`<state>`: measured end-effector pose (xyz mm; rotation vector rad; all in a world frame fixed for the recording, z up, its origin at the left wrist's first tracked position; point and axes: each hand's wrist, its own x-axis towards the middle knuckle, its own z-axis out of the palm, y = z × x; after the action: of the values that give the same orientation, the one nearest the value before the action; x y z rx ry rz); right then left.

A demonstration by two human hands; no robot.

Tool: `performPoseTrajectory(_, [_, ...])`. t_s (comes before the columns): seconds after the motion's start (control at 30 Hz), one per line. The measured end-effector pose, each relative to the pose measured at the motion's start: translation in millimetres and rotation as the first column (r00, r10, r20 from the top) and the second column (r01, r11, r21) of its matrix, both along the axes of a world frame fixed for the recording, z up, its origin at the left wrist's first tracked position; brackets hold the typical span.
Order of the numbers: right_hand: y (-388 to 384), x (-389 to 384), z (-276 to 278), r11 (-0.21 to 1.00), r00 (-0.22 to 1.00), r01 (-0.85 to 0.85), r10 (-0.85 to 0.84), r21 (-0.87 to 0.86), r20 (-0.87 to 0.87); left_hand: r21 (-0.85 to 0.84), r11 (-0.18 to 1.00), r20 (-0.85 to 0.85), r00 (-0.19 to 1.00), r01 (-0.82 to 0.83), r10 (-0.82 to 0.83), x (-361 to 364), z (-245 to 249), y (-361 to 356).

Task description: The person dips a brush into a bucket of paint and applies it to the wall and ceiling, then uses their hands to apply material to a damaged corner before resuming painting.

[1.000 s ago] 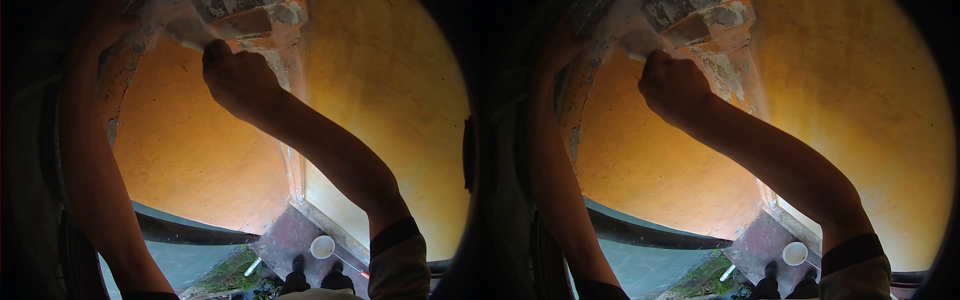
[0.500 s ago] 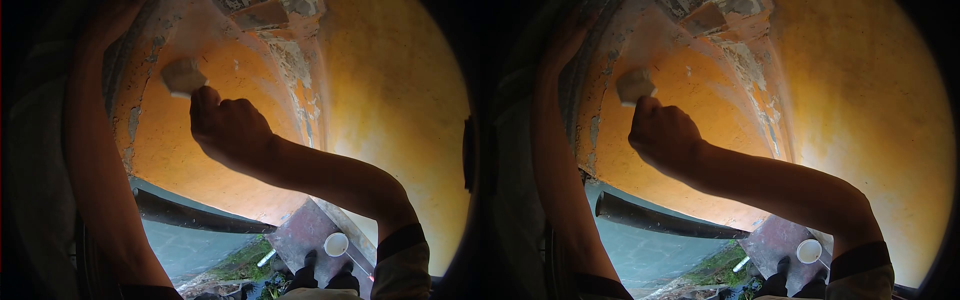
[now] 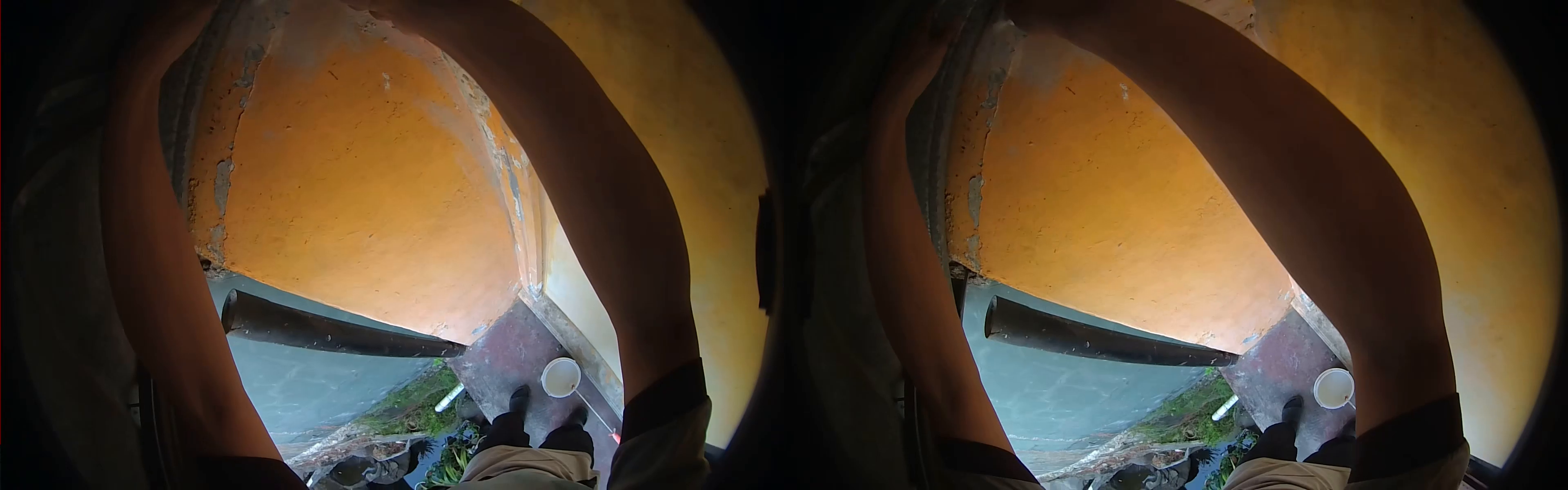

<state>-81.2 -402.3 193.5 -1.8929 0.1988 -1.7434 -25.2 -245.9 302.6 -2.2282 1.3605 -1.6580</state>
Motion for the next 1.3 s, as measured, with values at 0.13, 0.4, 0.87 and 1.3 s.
performPoseTrajectory(0.13, [83.9,14.6,-49.1,0.974,0.949,-0.228,0.222,0.003,-0.224,-0.031,0.999,0.162,0.986,-0.028,0.032,22.4,3.8,0.9])
performPoseTrajectory(0.4, [148.3,17.4,-117.2,0.771,0.737,-0.605,0.636,0.197,-0.226,0.018,0.999,-0.023,0.999,-0.035,0.036,2.3,0.9,5.9])
performPoseTrajectory(0.87, [151.2,-2.5,-129.6,0.834,0.718,-0.53,0.536,0.152,-0.444,0.026,0.998,0.002,0.999,-0.049,0.049,2.3,-2.7,6.5])
performPoseTrajectory(1.3, [110.8,10.9,-88.1,0.932,0.897,-0.348,0.362,0.097,-0.256,0.019,0.999,0.012,0.999,-0.038,0.038,23.7,12.8,4.1])
